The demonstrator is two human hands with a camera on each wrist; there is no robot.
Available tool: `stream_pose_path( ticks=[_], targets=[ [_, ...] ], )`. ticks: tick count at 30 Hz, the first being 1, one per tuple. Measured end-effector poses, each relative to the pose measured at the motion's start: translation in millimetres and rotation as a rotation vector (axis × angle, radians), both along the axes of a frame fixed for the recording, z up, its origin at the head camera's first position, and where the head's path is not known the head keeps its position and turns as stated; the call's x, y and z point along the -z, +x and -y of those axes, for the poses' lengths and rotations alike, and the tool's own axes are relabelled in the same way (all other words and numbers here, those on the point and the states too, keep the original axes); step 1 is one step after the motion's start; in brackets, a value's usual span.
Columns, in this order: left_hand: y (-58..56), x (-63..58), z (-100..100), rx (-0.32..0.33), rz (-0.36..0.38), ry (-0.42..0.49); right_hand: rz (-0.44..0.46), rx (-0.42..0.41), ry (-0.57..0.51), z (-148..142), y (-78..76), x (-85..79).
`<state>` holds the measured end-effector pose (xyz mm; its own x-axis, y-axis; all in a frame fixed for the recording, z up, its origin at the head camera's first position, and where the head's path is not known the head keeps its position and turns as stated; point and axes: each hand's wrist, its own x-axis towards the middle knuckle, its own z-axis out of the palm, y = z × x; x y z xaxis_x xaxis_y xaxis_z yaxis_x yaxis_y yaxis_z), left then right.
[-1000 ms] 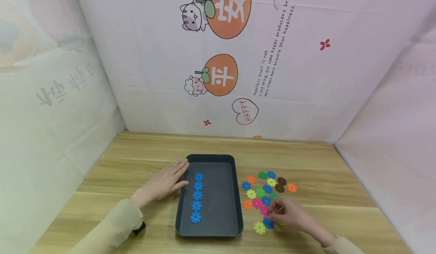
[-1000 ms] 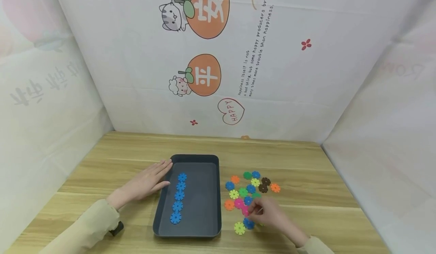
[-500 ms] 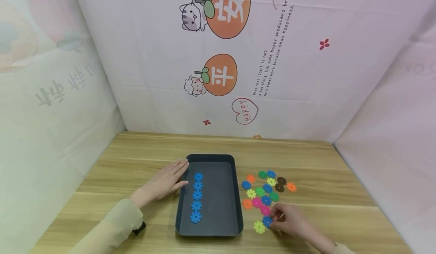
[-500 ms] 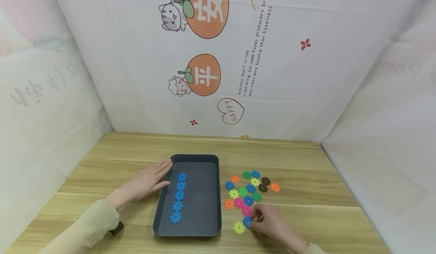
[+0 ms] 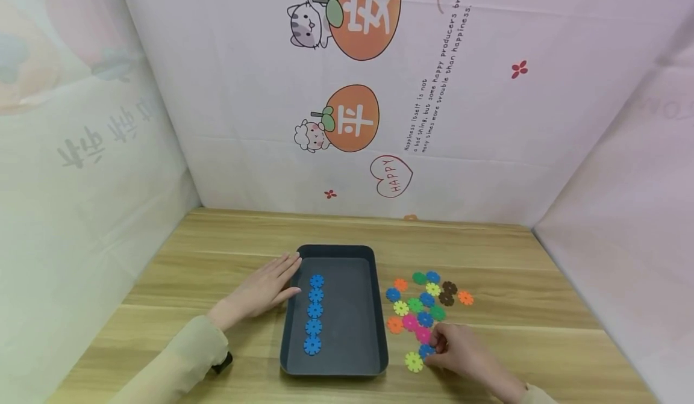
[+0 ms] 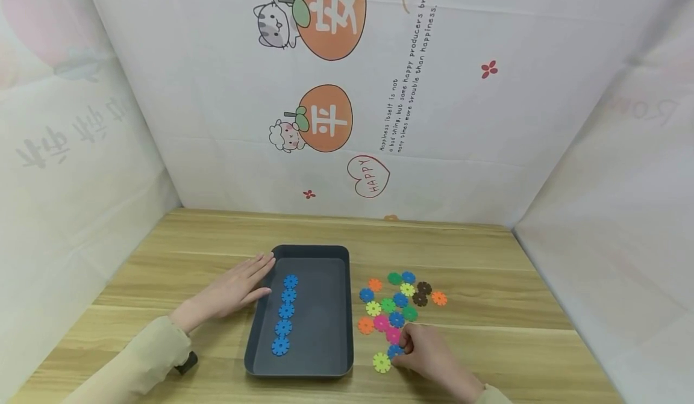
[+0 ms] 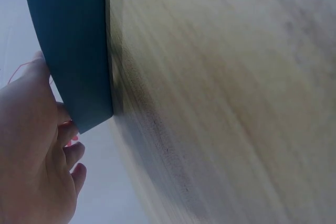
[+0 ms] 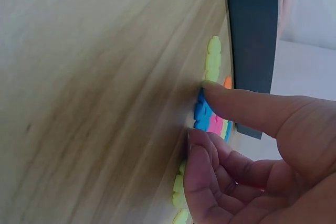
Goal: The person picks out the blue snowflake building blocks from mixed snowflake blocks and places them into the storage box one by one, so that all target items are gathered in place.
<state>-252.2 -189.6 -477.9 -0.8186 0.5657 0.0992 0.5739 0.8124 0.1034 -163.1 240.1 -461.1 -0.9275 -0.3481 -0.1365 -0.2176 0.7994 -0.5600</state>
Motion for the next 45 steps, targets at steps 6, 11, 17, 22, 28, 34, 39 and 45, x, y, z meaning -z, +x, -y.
stream_pose_path(
  ticks=[6, 11, 17, 22, 28, 34, 39, 45],
  targets=[
    [2.2, -1.9, -1, -0.001, 0.004, 0.0, 0.032, -0.014, -0.054, -3, 0.4, -0.9],
    [3.3, -3.2, -1, -0.002, 0.004, -0.003, 0.082, -0.038, -0.132, -9, -1.3, -4.7],
    [3.6, -3.9, -2, 0.0, 0.01, -0.004, 0.069, -0.088, -0.182, -12, -4.0, -13.3],
    [3.7, -3.5, -2, 0.003, 0.004, -0.003, 0.105, -0.127, -0.275, -5, -8.0, -24.1],
    [4.4, -3.0, 0, 0.003, 0.0, 0.004, 0.11, -0.148, -0.268, 15, -17.0, -36.6],
    [5.3, -4.0, 0, 0.002, -0.003, 0.002, 0.117, -0.189, -0.3, 39, -24.2, -42.1],
    [5.0, -5.6, -1, 0.005, -0.001, 0.01, 0.115, -0.229, -0.368, 60, -29.8, -44.0],
    [3.1, -5.7, -1, 0.005, 0.004, 0.008, 0.163, -0.282, -0.371, 83, -35.0, -42.2]
  ],
)
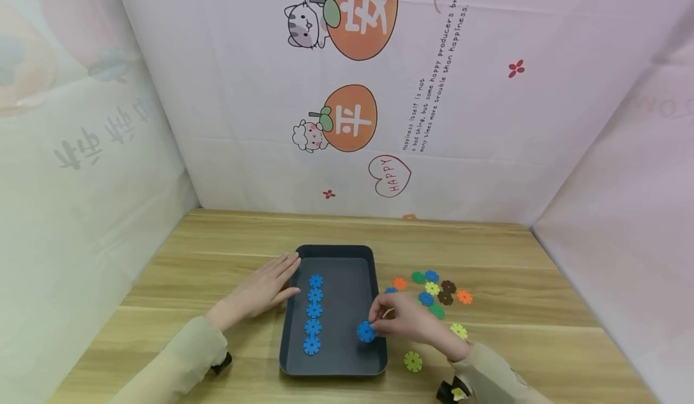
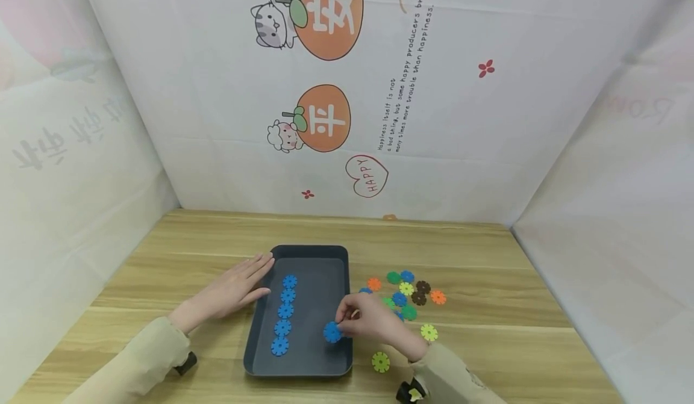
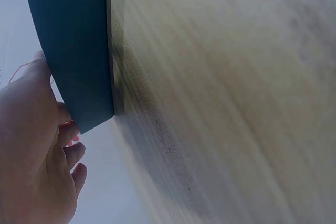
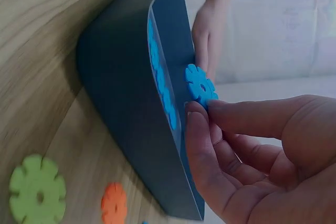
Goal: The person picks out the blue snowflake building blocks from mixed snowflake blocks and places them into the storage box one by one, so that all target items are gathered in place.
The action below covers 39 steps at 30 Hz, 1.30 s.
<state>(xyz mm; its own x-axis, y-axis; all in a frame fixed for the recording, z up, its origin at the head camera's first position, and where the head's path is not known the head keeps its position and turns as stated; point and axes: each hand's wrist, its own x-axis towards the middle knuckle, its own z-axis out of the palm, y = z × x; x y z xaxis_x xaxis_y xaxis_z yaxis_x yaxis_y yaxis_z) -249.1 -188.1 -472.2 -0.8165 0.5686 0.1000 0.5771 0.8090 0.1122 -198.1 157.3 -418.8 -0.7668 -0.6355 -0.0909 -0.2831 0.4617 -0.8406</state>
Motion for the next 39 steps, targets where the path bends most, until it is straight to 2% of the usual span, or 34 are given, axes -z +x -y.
stream_pose_path(
  ticks=[8, 18, 28, 39],
  targets=[
    [-1.5, 0.3, -1, 0.003, -0.009, -0.009, -0.04, -0.053, 0.073, 30, -7.7, 3.5],
    [-2.2, -1.9, -4, 0.007, 0.003, -0.005, -0.169, -0.087, 0.203, 44, -13.8, 19.5],
    [-1.5, -2.7, -3, 0.003, 0.004, -0.021, -0.142, -0.092, 0.23, 50, -13.9, 25.5],
    [-0.4, -0.9, -1, -0.004, 0.007, -0.018, -0.157, -0.103, 0.25, 50, -15.0, 27.7]
  ],
)
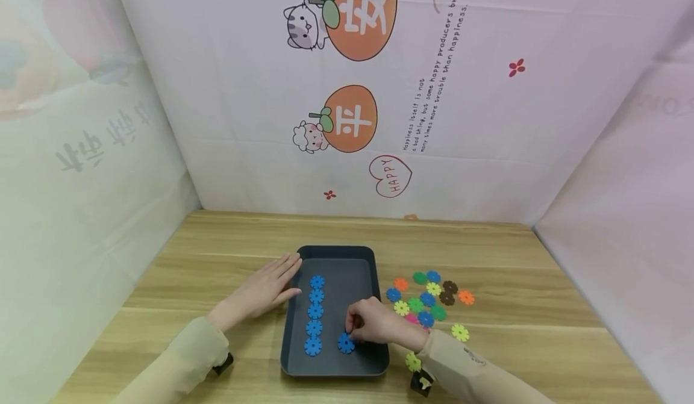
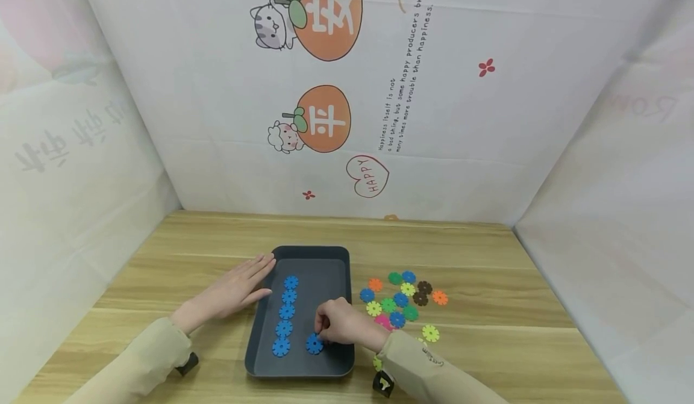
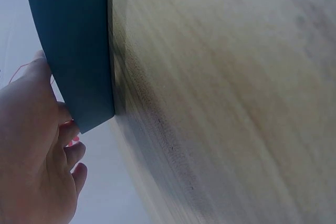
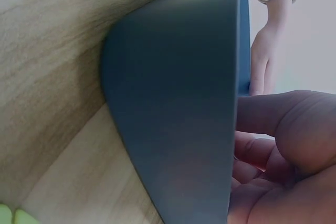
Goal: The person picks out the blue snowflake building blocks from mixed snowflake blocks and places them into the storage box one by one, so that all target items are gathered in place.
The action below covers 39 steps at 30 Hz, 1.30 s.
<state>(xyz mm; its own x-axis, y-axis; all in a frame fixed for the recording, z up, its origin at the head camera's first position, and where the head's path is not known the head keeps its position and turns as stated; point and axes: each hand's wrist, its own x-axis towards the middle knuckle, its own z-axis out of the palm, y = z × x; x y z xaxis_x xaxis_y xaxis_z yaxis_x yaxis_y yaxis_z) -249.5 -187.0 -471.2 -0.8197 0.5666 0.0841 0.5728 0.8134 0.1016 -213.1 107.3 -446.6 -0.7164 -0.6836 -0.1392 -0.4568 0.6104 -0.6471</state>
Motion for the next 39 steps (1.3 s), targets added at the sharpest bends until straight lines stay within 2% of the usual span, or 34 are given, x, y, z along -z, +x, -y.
stream_pose_path(
  ticks=[14, 18, 29, 35, 39],
  targets=[
    [0.3, 0.7, 0, 0.001, 0.004, 0.018, -0.06, -0.02, -0.018, -2, 4.3, -6.6],
    [0.6, 0.1, -1, 0.001, 0.002, 0.023, -0.052, -0.013, -0.056, -7, 5.5, -12.0],
    [0.1, 0.9, 0, -0.004, 0.01, 0.019, -0.058, 0.102, -0.126, -48, 6.6, -29.0],
    [-0.5, 2.3, 1, -0.006, 0.015, 0.026, -0.096, 0.178, -0.125, -77, 7.0, -29.4],
    [-1.5, 3.1, 1, 0.001, 0.009, 0.029, -0.127, 0.235, -0.102, -94, 7.3, -23.9]
  ],
)
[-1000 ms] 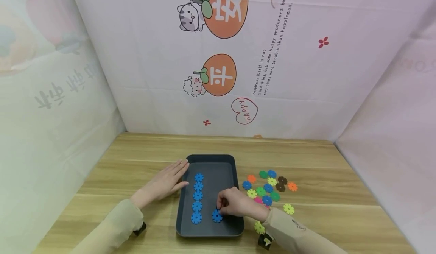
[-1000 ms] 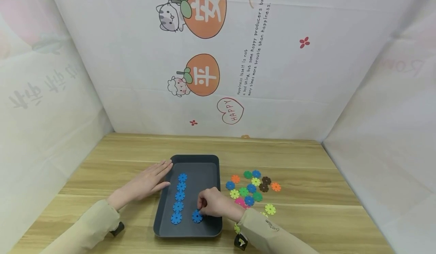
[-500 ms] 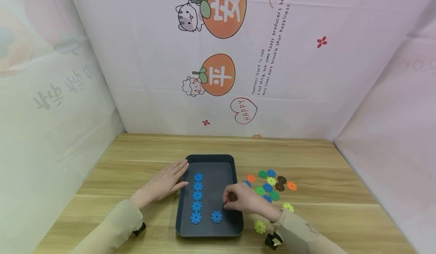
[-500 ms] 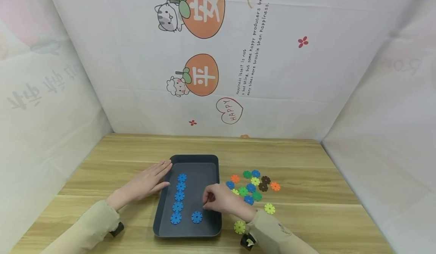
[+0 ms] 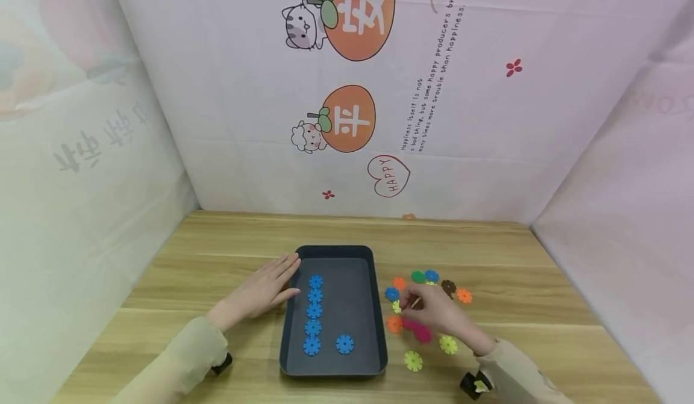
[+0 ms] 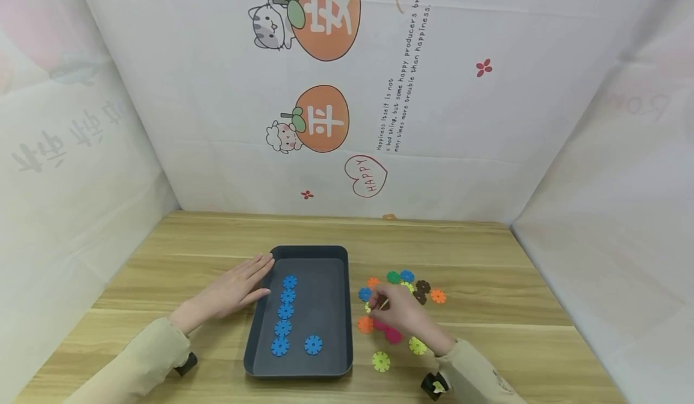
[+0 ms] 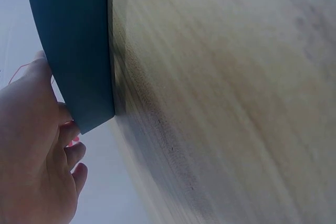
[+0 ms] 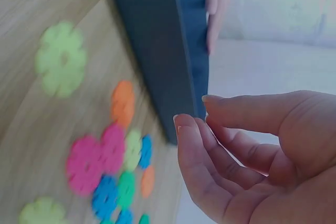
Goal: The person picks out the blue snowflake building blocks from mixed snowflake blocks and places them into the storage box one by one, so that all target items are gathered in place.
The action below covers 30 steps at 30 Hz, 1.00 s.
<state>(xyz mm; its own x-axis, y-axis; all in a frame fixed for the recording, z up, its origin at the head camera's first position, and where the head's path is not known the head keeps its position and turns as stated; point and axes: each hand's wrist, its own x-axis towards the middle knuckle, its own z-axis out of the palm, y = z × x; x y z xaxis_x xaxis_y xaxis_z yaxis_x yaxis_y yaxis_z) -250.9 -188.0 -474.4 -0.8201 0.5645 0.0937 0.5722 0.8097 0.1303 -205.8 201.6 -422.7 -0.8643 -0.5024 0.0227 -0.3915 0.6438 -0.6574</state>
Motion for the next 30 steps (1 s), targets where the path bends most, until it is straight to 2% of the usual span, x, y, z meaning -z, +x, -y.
stream_pose_path(
  ticks=[5, 13, 18, 30],
  targets=[
    [-0.5, -0.3, -1, 0.004, -0.008, -0.012, -0.037, 0.051, 0.054, -18, 0.9, 8.5],
    [-0.3, -0.8, -1, 0.002, -0.005, -0.02, 0.035, 0.13, 0.091, -38, 1.1, 16.6],
    [0.5, -2.2, -1, -0.004, 0.007, -0.026, 0.04, 0.174, 0.143, -40, -1.0, 21.8],
    [1.5, -1.8, -1, -0.002, -0.002, -0.023, 0.03, 0.211, 0.2, -35, -5.7, 30.0]
  ],
)
